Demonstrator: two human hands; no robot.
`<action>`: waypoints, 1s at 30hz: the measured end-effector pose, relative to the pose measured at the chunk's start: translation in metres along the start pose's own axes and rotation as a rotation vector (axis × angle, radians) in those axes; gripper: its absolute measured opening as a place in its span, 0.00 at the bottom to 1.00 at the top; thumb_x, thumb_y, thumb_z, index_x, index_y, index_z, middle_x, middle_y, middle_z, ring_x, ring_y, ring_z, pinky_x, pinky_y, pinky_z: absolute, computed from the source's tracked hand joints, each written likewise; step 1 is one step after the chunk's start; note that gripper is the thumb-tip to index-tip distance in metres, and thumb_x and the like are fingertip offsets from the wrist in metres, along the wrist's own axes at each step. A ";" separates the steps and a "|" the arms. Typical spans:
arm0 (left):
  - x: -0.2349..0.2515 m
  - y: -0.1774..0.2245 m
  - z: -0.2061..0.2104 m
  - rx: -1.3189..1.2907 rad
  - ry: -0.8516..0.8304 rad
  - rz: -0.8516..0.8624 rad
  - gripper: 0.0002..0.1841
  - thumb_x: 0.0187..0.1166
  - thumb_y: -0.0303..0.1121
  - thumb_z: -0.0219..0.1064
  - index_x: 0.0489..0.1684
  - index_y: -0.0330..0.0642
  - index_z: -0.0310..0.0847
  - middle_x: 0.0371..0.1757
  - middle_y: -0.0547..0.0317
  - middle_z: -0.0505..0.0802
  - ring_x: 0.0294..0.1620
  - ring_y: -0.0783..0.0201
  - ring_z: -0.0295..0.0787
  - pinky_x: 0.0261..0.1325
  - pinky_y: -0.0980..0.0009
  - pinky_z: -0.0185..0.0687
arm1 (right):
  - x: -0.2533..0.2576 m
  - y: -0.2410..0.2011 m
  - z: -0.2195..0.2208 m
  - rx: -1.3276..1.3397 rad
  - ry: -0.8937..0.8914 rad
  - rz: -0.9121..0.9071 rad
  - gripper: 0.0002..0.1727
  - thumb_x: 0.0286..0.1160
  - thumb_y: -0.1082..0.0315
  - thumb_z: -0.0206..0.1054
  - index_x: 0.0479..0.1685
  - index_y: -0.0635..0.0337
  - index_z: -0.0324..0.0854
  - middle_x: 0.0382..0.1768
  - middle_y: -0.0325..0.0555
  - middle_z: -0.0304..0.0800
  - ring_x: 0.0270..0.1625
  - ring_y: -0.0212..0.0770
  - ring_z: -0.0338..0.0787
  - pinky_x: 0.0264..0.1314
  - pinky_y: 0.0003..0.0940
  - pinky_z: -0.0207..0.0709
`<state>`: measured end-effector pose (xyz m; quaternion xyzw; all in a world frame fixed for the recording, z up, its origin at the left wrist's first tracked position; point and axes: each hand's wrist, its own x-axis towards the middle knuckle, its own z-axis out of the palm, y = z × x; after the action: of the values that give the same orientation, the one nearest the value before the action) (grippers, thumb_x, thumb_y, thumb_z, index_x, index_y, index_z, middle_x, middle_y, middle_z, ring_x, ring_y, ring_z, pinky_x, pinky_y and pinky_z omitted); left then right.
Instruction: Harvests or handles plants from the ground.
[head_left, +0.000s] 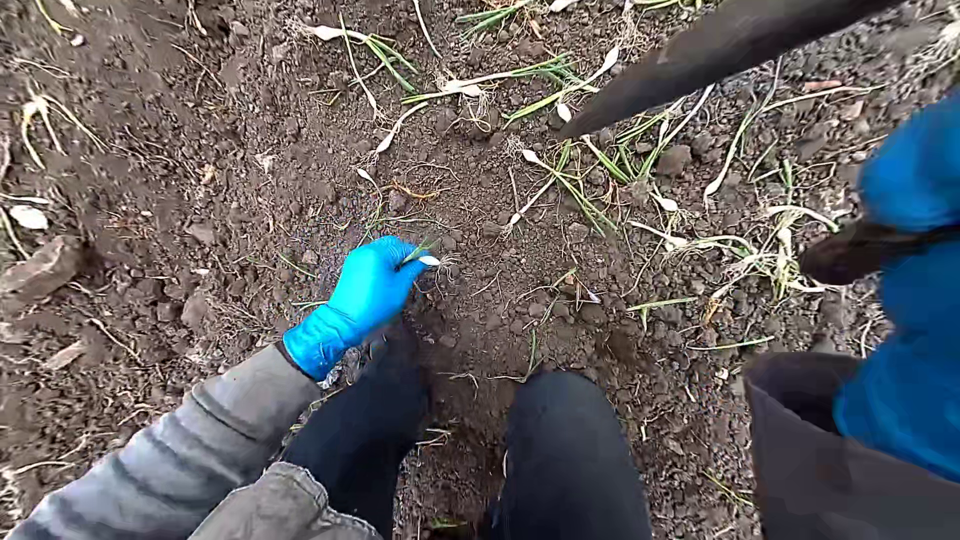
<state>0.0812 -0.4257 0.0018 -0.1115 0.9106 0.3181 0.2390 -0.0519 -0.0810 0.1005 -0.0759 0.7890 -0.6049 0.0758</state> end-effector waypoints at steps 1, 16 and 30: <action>0.010 0.010 -0.012 -0.020 0.023 -0.063 0.11 0.86 0.40 0.69 0.45 0.45 0.94 0.41 0.58 0.94 0.42 0.63 0.90 0.51 0.55 0.85 | 0.002 0.011 0.059 -0.126 0.019 0.138 0.12 0.88 0.61 0.54 0.31 0.47 0.73 0.17 0.25 0.72 0.17 0.24 0.74 0.18 0.23 0.72; 0.026 0.004 0.016 0.019 -0.172 0.012 0.20 0.91 0.29 0.57 0.76 0.48 0.85 0.63 0.46 0.92 0.65 0.49 0.90 0.72 0.46 0.81 | -0.062 0.069 0.100 -0.471 -0.400 0.566 0.25 0.85 0.37 0.57 0.49 0.47 0.87 0.20 0.36 0.81 0.22 0.36 0.81 0.25 0.44 0.73; 0.046 -0.016 -0.030 0.192 0.076 -0.301 0.11 0.82 0.39 0.65 0.40 0.48 0.95 0.44 0.52 0.96 0.51 0.50 0.93 0.53 0.42 0.85 | -0.012 0.085 0.228 -0.240 -0.405 0.401 0.27 0.87 0.35 0.54 0.44 0.49 0.84 0.17 0.39 0.75 0.17 0.39 0.76 0.18 0.43 0.69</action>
<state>0.0367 -0.4587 -0.0093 -0.2350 0.9182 0.1861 0.2590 0.0057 -0.2722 -0.0396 -0.0463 0.8230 -0.4528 0.3398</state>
